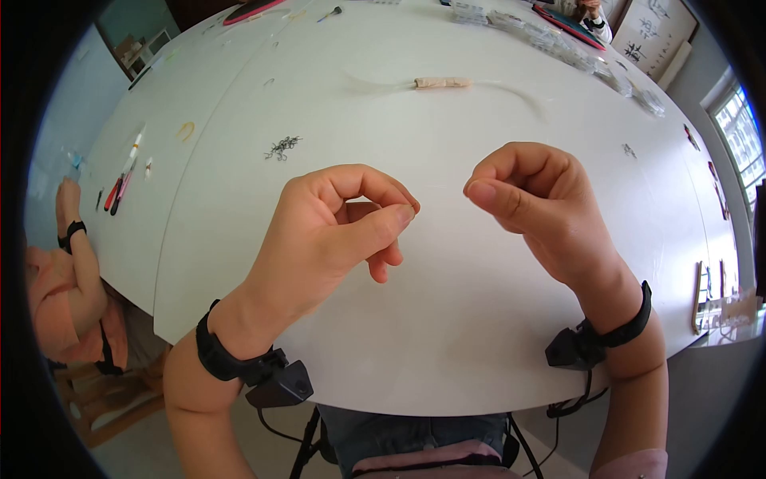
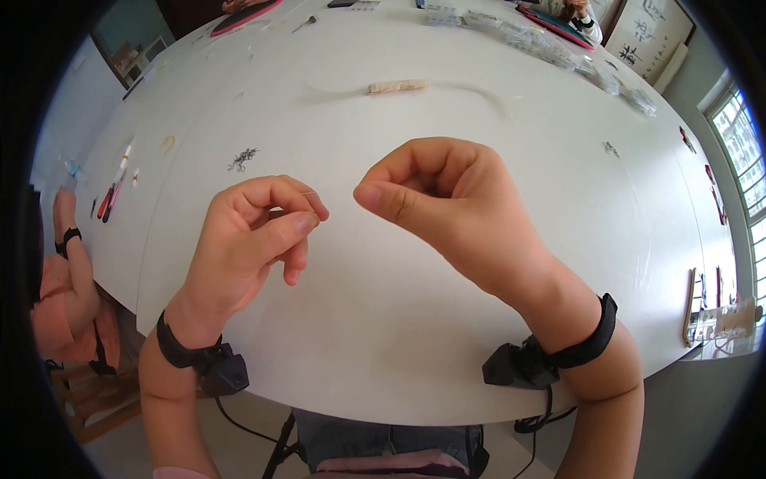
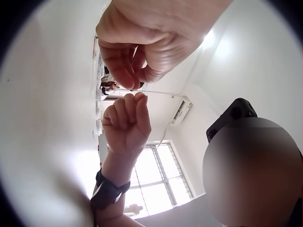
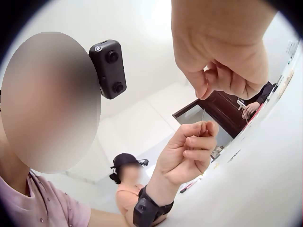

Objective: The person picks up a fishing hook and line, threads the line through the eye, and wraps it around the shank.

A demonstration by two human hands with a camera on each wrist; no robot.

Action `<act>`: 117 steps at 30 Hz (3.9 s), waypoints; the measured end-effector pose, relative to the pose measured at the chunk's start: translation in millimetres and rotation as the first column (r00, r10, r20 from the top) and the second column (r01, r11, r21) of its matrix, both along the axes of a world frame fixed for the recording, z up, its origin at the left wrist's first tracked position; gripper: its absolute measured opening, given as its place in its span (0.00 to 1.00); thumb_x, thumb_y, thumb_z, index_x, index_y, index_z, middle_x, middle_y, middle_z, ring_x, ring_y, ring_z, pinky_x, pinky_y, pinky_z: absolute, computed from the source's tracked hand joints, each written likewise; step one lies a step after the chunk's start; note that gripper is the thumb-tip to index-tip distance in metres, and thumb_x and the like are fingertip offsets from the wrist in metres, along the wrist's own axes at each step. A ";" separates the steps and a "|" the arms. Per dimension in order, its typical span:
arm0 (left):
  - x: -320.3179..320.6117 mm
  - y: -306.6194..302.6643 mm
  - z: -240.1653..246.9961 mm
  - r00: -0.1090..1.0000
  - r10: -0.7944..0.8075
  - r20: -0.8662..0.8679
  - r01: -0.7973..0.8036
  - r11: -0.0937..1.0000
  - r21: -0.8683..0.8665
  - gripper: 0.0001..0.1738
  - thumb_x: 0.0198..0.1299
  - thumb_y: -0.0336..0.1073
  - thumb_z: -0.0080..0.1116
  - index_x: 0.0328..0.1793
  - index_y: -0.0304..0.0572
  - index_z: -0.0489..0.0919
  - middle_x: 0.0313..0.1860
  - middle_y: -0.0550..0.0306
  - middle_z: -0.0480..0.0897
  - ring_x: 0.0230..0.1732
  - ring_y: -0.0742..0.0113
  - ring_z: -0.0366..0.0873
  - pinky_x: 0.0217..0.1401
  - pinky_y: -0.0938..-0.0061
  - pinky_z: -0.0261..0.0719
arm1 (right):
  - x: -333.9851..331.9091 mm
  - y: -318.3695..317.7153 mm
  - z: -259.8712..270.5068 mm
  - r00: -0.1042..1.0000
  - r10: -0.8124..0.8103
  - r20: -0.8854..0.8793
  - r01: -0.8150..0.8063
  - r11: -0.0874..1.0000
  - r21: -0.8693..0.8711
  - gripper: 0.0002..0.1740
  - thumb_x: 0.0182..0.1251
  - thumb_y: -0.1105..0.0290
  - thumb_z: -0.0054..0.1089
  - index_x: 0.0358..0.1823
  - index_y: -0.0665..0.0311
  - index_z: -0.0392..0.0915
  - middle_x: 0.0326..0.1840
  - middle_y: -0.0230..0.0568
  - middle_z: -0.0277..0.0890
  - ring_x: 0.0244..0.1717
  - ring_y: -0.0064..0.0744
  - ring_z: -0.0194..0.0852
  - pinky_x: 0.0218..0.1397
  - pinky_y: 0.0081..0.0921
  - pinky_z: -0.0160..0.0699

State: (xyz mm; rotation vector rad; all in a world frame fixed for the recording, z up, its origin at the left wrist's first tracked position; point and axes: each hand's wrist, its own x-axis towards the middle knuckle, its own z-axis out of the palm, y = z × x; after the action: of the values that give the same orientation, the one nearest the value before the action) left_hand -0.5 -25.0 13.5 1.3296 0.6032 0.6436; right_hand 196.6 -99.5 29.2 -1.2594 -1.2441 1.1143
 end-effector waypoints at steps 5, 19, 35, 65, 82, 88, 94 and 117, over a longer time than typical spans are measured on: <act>0.6 0.4 0.2 0.999 -0.017 -0.037 0.016 1.000 -0.018 0.04 0.57 0.26 0.53 0.31 0.32 0.75 0.38 0.52 0.77 0.19 0.79 0.71 0.18 0.84 0.69 | 0.2 -0.5 2.7 0.996 -0.047 0.071 0.046 0.999 0.011 0.11 0.58 0.66 0.65 0.30 0.69 0.80 0.21 0.25 0.72 0.24 0.09 0.62 0.26 0.10 0.61; -1.8 -0.1 2.5 0.971 -0.100 -0.216 0.124 0.987 0.100 0.05 0.55 0.29 0.57 0.32 0.34 0.76 0.35 0.59 0.77 0.24 0.83 0.67 0.22 0.89 0.65 | -7.1 -5.0 -1.0 0.895 -0.058 0.442 -0.076 0.957 0.279 0.03 0.54 0.79 0.64 0.29 0.69 0.78 0.21 0.26 0.68 0.24 0.14 0.61 0.25 0.12 0.58; -4.0 1.8 0.0 0.933 -0.210 -0.293 0.254 0.960 0.122 0.03 0.52 0.25 0.56 0.29 0.34 0.75 0.34 0.59 0.77 0.33 0.78 0.71 0.35 0.85 0.70 | 2.5 1.6 -2.0 0.998 0.063 -0.010 -0.063 0.998 -0.002 0.05 0.55 0.73 0.64 0.29 0.69 0.82 0.22 0.29 0.76 0.24 0.11 0.66 0.26 0.11 0.63; -3.4 -1.7 -1.5 0.921 -0.163 -0.355 0.252 0.942 0.221 0.04 0.49 0.20 0.56 0.26 0.35 0.74 0.31 0.64 0.76 0.25 0.85 0.66 0.25 0.88 0.62 | -13.4 -3.7 -2.9 0.904 0.170 0.393 -0.143 0.985 -0.098 0.04 0.52 0.74 0.64 0.25 0.69 0.81 0.16 0.29 0.69 0.18 0.13 0.58 0.20 0.15 0.56; -5.2 -0.9 3.1 0.950 -0.165 -0.266 0.235 0.937 0.258 0.09 0.51 0.24 0.56 0.40 0.32 0.77 0.39 0.58 0.78 0.30 0.79 0.70 0.30 0.85 0.70 | -5.6 0.9 -12.5 0.968 0.136 0.211 -0.115 0.988 -0.107 0.06 0.54 0.72 0.63 0.26 0.69 0.80 0.16 0.26 0.70 0.18 0.11 0.58 0.20 0.13 0.55; -4.0 -2.4 4.5 0.957 -0.127 -0.260 0.216 0.911 0.350 0.12 0.51 0.27 0.57 0.44 0.34 0.78 0.39 0.58 0.80 0.30 0.79 0.72 0.30 0.86 0.71 | -6.7 0.6 -9.8 0.972 0.100 0.214 -0.081 0.992 -0.095 0.06 0.54 0.72 0.63 0.25 0.68 0.80 0.15 0.24 0.68 0.17 0.10 0.57 0.20 0.13 0.55; -2.6 -0.1 -3.8 0.970 -0.086 -0.228 0.175 0.895 0.409 0.09 0.53 0.30 0.60 0.41 0.38 0.81 0.31 0.62 0.82 0.27 0.81 0.75 0.26 0.86 0.72 | -12.6 -0.2 -10.0 0.910 0.033 0.414 -0.049 0.998 0.029 0.06 0.51 0.74 0.65 0.22 0.67 0.78 0.12 0.23 0.57 0.17 0.12 0.50 0.19 0.16 0.49; -5.9 1.9 -10.0 0.983 -0.110 -0.145 0.169 0.852 0.496 0.07 0.57 0.31 0.56 0.32 0.33 0.76 0.24 0.56 0.79 0.25 0.71 0.75 0.29 0.77 0.72 | -24.7 -1.7 -12.4 0.856 -0.109 0.505 0.017 0.983 0.184 0.05 0.40 0.83 0.62 0.18 0.66 0.78 0.13 0.26 0.58 0.16 0.15 0.51 0.19 0.17 0.45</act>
State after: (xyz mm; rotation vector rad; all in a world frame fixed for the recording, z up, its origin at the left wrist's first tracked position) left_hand -6.4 -23.2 3.5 1.8988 0.4309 0.6341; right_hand 171.9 -101.2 16.8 -1.5041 -1.6413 0.6125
